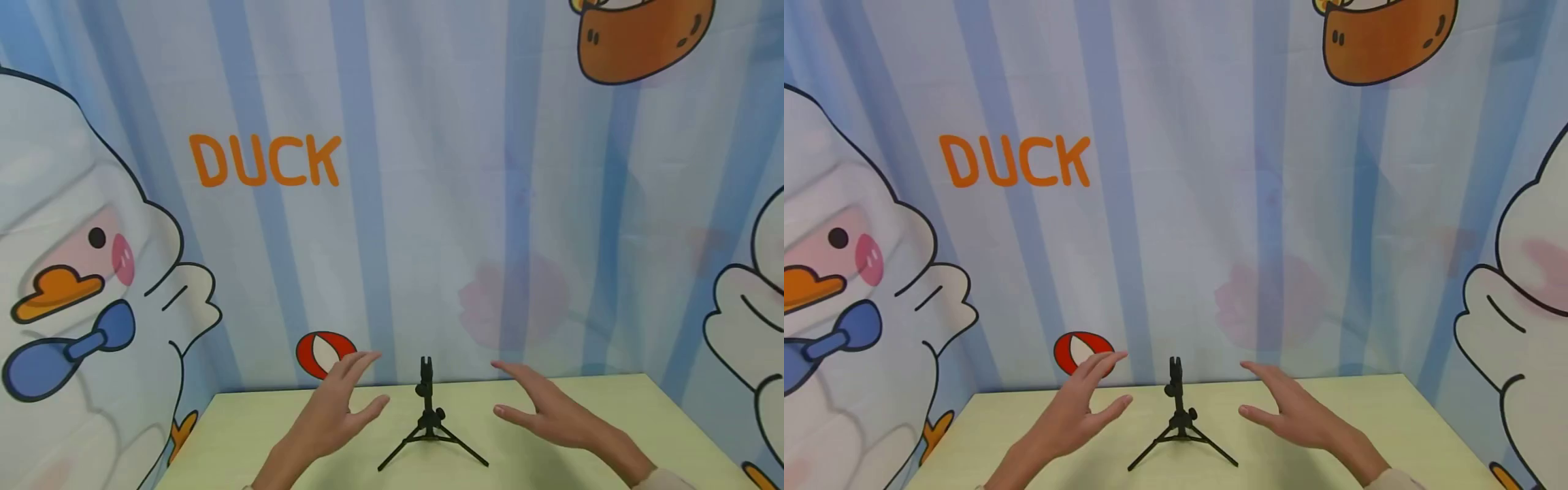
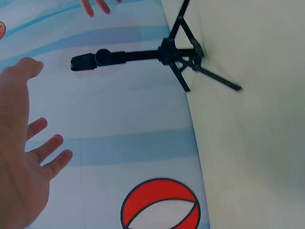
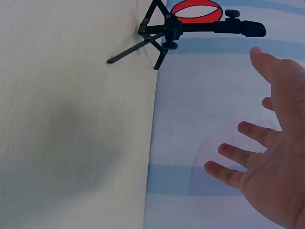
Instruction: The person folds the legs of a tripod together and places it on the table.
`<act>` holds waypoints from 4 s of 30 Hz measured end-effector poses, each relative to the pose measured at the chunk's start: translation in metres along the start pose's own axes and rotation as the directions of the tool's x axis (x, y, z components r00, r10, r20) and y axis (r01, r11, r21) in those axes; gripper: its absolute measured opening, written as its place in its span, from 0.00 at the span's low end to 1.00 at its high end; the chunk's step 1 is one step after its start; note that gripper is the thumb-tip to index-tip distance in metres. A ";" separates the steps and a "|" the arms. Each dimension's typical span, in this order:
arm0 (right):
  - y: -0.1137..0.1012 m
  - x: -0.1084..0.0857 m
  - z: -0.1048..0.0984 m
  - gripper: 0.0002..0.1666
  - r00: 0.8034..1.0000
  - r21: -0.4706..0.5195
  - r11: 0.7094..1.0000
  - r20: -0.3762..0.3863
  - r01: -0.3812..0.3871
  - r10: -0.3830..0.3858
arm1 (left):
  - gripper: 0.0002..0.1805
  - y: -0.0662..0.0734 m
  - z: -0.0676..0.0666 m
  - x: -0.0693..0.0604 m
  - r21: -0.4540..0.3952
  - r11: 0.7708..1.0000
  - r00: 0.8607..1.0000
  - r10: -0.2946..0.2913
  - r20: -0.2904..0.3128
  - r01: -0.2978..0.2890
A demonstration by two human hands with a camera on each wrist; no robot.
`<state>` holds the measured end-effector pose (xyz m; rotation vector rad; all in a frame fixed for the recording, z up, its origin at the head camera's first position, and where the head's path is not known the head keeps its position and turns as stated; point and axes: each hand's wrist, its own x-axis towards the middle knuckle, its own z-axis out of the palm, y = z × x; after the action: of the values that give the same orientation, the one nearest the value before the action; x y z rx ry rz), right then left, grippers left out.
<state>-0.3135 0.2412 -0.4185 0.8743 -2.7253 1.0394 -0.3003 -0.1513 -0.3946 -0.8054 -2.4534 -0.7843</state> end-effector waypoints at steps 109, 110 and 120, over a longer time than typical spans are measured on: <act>0.051 0.041 0.099 0.27 0.848 0.739 0.522 0.528 -0.426 -0.055 | 0.33 0.017 0.096 0.042 -0.417 0.909 0.999 -0.019 -0.046 -0.002; 0.052 0.041 0.100 0.27 0.848 0.746 0.511 0.527 -0.427 -0.061 | 0.33 0.017 0.096 0.042 -0.417 0.909 0.999 -0.017 -0.045 -0.003; 0.052 0.037 0.101 0.30 0.859 0.786 0.464 0.503 -0.410 -0.093 | 0.33 0.019 0.096 0.044 -0.416 0.909 0.999 -0.015 -0.050 -0.008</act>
<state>-0.3619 0.1904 -0.5157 1.0699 -2.4877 2.7765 -0.3419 -0.0613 -0.4343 -0.9126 -2.2684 -1.3422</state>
